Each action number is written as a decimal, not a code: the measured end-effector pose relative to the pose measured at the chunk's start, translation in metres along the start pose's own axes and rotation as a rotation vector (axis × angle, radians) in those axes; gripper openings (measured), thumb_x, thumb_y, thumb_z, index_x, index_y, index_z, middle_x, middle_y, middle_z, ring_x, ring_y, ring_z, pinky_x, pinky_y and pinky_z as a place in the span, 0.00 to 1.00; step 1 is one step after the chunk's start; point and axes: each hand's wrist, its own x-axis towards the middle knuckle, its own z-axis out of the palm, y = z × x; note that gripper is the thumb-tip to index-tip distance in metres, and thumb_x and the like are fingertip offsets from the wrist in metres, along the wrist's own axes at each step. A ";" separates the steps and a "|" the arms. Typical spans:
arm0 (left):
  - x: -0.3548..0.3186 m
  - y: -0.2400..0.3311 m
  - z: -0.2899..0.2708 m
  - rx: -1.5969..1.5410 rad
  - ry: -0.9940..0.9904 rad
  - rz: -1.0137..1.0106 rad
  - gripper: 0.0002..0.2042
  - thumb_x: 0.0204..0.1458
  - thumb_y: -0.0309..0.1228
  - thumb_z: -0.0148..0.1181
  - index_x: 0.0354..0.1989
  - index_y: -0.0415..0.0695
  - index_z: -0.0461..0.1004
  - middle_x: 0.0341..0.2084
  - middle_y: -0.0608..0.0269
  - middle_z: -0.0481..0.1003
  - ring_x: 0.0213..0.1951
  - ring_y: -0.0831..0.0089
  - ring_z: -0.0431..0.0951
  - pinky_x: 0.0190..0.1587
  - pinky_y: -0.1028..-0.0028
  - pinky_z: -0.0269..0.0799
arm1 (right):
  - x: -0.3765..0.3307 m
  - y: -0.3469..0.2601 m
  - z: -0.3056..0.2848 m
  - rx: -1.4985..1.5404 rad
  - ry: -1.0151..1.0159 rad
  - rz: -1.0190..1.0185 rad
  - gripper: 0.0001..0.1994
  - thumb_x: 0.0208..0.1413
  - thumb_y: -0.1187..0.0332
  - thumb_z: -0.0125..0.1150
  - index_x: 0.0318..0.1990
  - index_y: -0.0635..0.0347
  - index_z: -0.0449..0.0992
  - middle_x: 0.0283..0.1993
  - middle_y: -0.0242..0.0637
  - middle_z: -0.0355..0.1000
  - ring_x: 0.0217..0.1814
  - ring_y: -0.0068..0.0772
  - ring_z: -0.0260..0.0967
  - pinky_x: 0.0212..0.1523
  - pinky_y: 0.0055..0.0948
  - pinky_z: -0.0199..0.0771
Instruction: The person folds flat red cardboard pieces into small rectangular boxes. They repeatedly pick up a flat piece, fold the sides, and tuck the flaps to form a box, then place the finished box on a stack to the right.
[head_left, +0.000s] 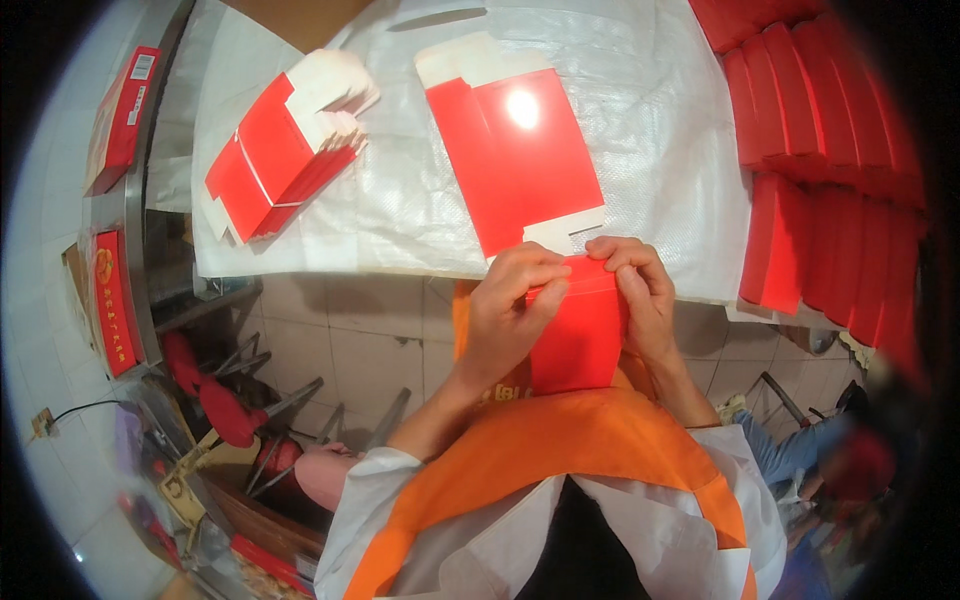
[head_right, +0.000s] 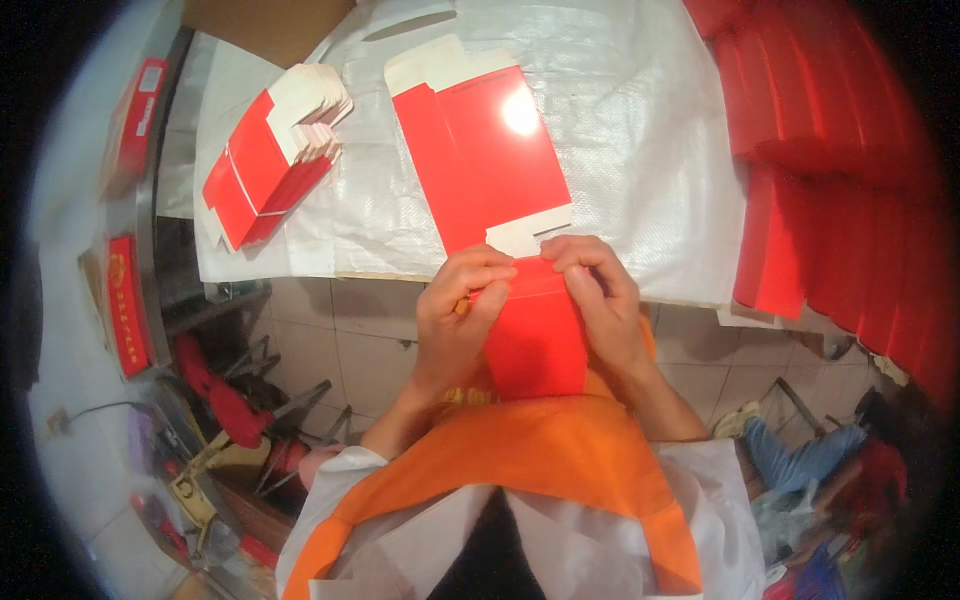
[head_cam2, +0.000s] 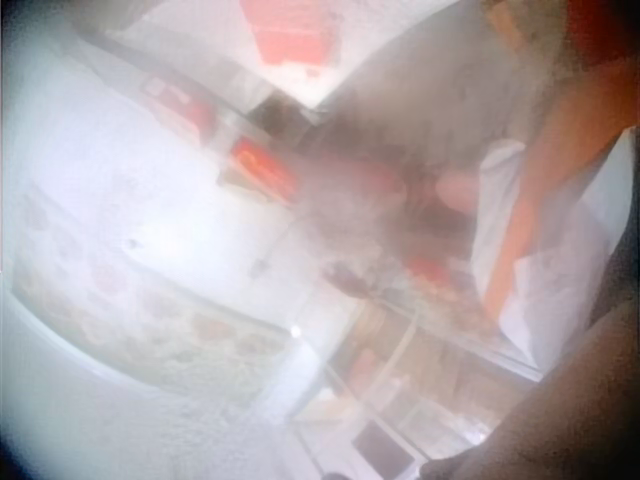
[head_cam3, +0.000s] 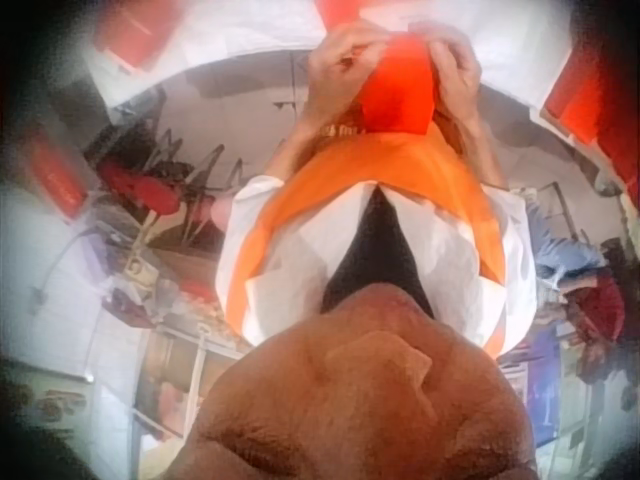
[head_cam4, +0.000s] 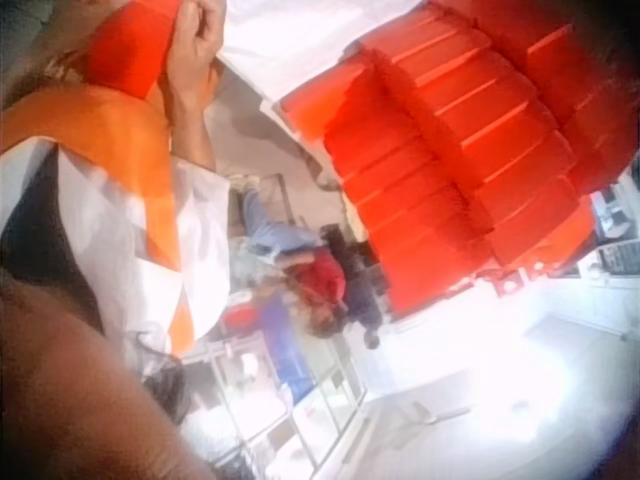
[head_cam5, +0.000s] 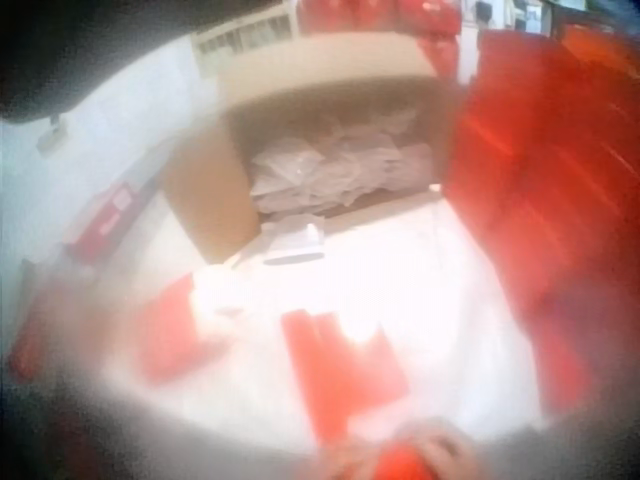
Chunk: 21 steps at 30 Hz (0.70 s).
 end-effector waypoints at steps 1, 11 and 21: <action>-0.002 -0.004 -0.002 -0.004 -0.006 0.030 0.08 0.41 0.19 0.59 0.32 0.39 0.72 0.33 0.57 0.72 0.37 0.65 0.72 0.37 0.74 0.68 | 0.000 0.002 0.001 0.020 0.012 0.010 0.05 0.53 0.79 0.44 0.34 0.64 0.67 0.45 0.41 0.65 0.50 0.31 0.61 0.52 0.27 0.58; -0.019 -0.007 0.007 -0.001 -0.064 0.004 0.11 0.42 0.20 0.60 0.36 0.41 0.73 0.49 0.46 0.66 0.47 0.58 0.70 0.46 0.71 0.67 | -0.002 -0.015 -0.038 -0.401 -0.266 -0.146 0.02 0.49 0.77 0.54 0.31 0.64 0.72 0.44 0.42 0.69 0.49 0.39 0.65 0.48 0.30 0.65; -0.005 0.010 0.016 -0.158 -0.273 -0.099 0.12 0.43 0.20 0.59 0.39 0.38 0.72 0.50 0.46 0.66 0.49 0.63 0.70 0.45 0.74 0.67 | -0.007 -0.070 -0.059 -0.537 -0.412 0.290 0.14 0.45 0.75 0.62 0.40 0.62 0.66 0.53 0.42 0.63 0.53 0.32 0.62 0.51 0.30 0.63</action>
